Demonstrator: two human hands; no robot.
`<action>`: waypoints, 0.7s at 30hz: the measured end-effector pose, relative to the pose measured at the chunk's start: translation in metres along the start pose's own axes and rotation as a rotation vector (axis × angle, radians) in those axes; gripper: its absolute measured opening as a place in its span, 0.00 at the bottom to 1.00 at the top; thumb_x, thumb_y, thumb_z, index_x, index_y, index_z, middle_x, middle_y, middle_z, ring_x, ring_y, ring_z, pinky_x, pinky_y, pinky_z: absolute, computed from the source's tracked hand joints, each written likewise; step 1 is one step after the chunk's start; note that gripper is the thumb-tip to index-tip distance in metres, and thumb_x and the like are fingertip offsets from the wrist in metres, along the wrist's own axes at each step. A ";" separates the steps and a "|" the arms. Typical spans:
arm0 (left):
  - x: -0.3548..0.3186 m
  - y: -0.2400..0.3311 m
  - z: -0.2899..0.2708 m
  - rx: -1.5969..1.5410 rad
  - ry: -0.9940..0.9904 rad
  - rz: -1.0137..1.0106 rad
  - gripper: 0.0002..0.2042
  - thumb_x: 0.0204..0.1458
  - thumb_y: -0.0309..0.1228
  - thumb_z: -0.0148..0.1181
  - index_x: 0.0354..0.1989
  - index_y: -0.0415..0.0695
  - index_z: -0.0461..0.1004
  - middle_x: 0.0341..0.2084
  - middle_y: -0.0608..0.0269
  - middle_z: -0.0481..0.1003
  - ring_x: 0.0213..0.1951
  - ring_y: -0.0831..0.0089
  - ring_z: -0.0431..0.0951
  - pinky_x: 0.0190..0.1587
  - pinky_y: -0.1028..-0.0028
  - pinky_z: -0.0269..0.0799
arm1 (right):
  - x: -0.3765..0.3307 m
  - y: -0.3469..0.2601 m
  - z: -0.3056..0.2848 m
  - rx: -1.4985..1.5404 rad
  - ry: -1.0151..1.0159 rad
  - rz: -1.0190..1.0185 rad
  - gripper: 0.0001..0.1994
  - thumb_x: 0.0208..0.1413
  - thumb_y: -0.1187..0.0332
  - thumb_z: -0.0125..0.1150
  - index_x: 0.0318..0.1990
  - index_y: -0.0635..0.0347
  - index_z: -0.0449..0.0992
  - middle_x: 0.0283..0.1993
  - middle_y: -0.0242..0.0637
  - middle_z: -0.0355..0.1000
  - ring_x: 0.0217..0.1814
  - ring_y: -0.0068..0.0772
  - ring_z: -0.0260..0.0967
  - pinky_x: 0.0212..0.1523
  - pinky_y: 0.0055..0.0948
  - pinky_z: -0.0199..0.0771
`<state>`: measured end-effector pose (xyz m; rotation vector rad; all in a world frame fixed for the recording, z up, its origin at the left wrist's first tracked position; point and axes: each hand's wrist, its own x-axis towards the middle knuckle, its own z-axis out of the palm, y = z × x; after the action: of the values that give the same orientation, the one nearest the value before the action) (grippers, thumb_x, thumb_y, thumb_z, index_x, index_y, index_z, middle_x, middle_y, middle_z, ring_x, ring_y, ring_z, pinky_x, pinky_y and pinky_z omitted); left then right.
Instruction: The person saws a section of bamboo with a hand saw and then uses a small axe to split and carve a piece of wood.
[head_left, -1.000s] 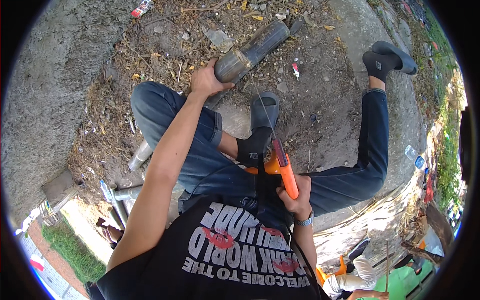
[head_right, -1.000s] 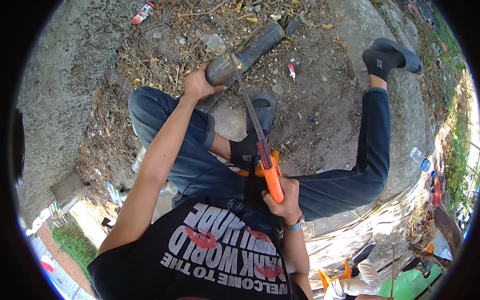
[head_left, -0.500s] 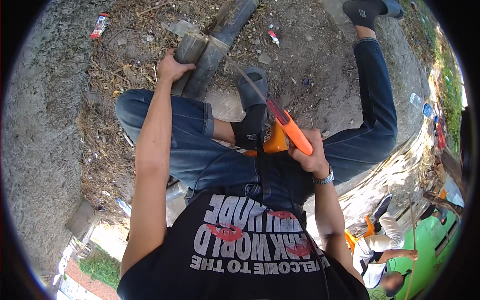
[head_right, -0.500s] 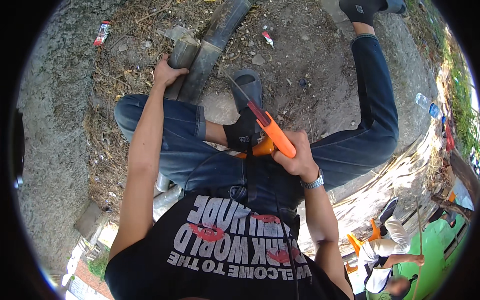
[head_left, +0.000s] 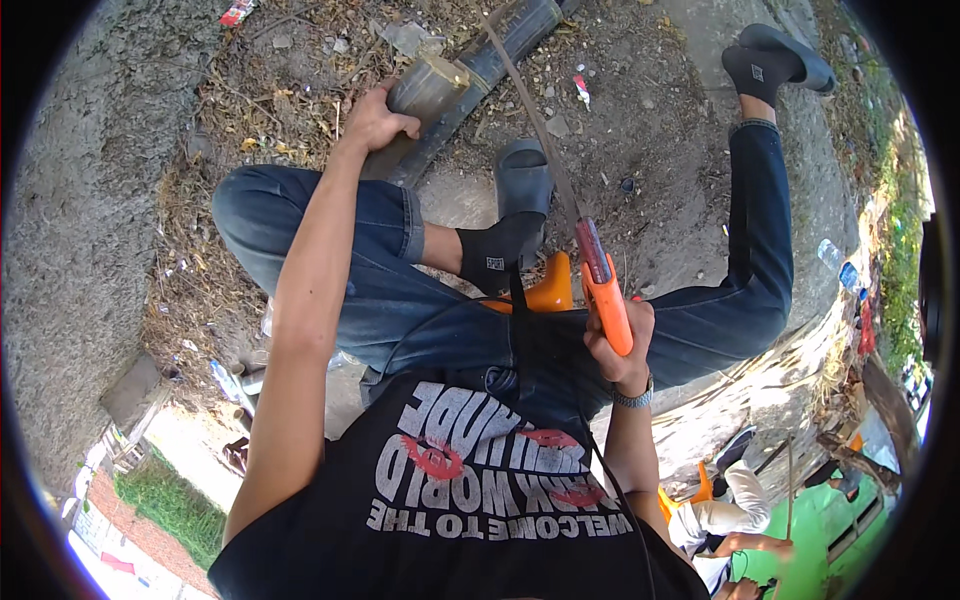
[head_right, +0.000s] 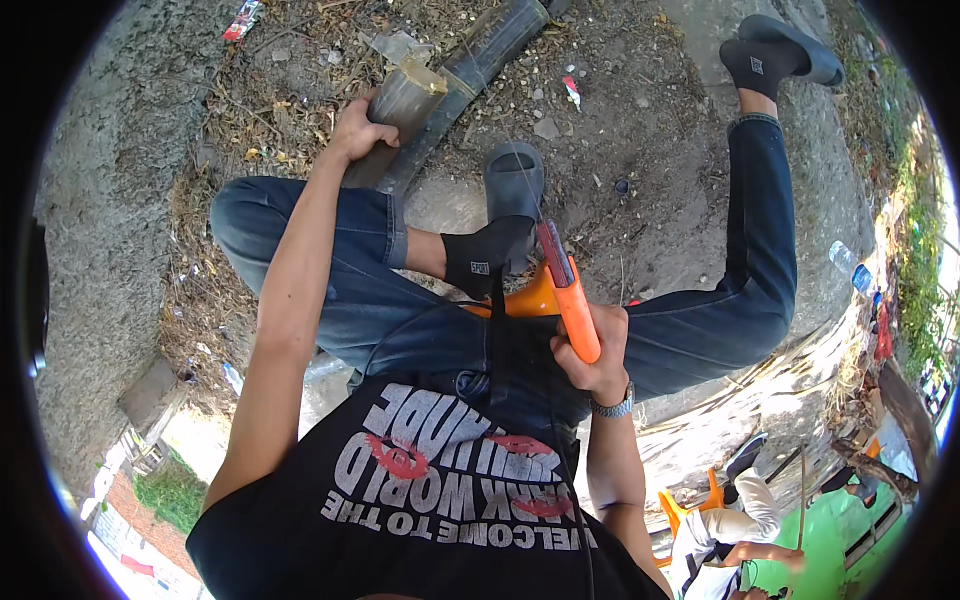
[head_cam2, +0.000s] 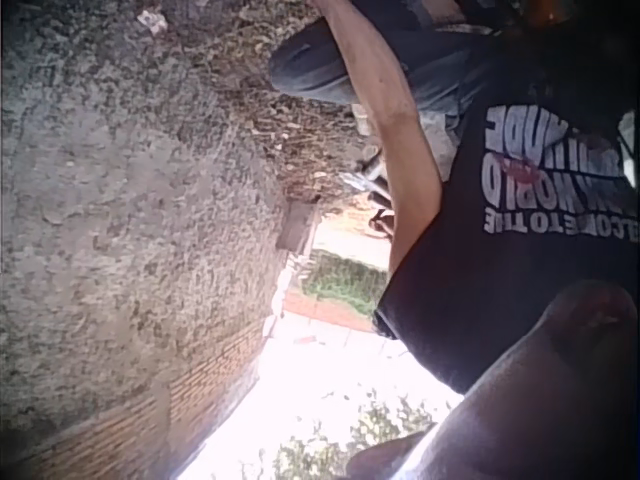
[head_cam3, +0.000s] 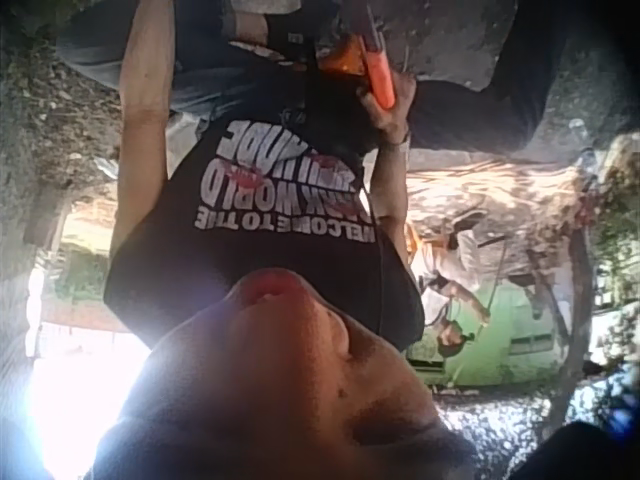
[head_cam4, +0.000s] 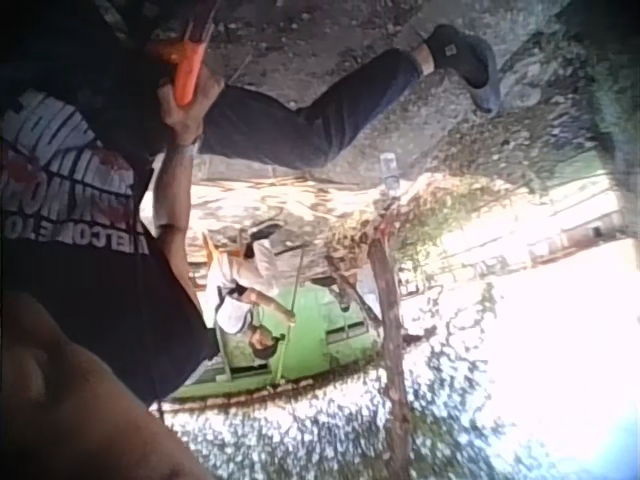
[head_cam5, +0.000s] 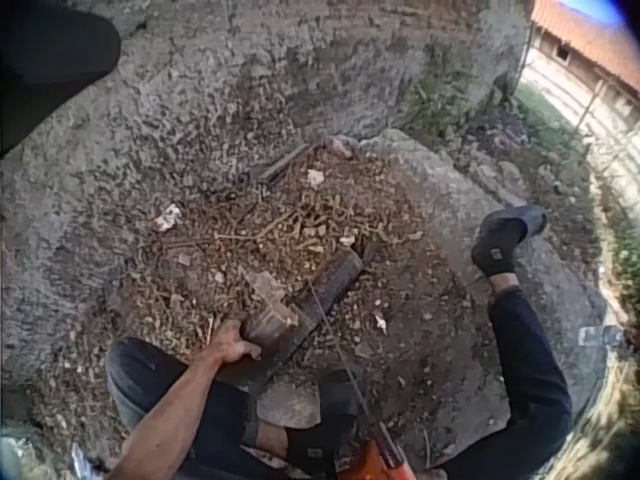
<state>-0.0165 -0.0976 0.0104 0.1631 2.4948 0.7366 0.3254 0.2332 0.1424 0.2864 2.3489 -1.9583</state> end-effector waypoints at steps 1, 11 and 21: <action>-0.005 0.010 0.007 0.066 -0.057 0.005 0.52 0.25 0.43 0.75 0.70 0.43 0.70 0.53 0.43 0.82 0.55 0.49 0.82 0.61 0.60 0.76 | 0.001 0.001 0.002 -0.006 -0.001 -0.006 0.08 0.34 0.71 0.64 0.22 0.61 0.70 0.18 0.35 0.66 0.16 0.38 0.66 0.23 0.33 0.66; -0.014 0.022 0.032 0.280 0.069 -0.026 0.53 0.30 0.57 0.80 0.68 0.43 0.70 0.47 0.42 0.83 0.50 0.47 0.85 0.57 0.55 0.79 | 0.004 0.016 0.017 -0.064 -0.098 0.028 0.08 0.37 0.69 0.65 0.23 0.61 0.71 0.20 0.36 0.69 0.19 0.33 0.68 0.25 0.31 0.68; -0.009 0.029 0.033 0.348 0.073 -0.030 0.55 0.27 0.68 0.79 0.63 0.42 0.73 0.45 0.45 0.85 0.48 0.49 0.86 0.54 0.55 0.81 | 0.006 0.005 0.013 -0.045 -0.092 0.037 0.08 0.38 0.69 0.64 0.23 0.61 0.71 0.18 0.35 0.68 0.17 0.33 0.66 0.24 0.32 0.66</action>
<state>0.0074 -0.0596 0.0068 0.2253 2.6718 0.2954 0.3194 0.2216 0.1339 0.2308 2.3097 -1.8582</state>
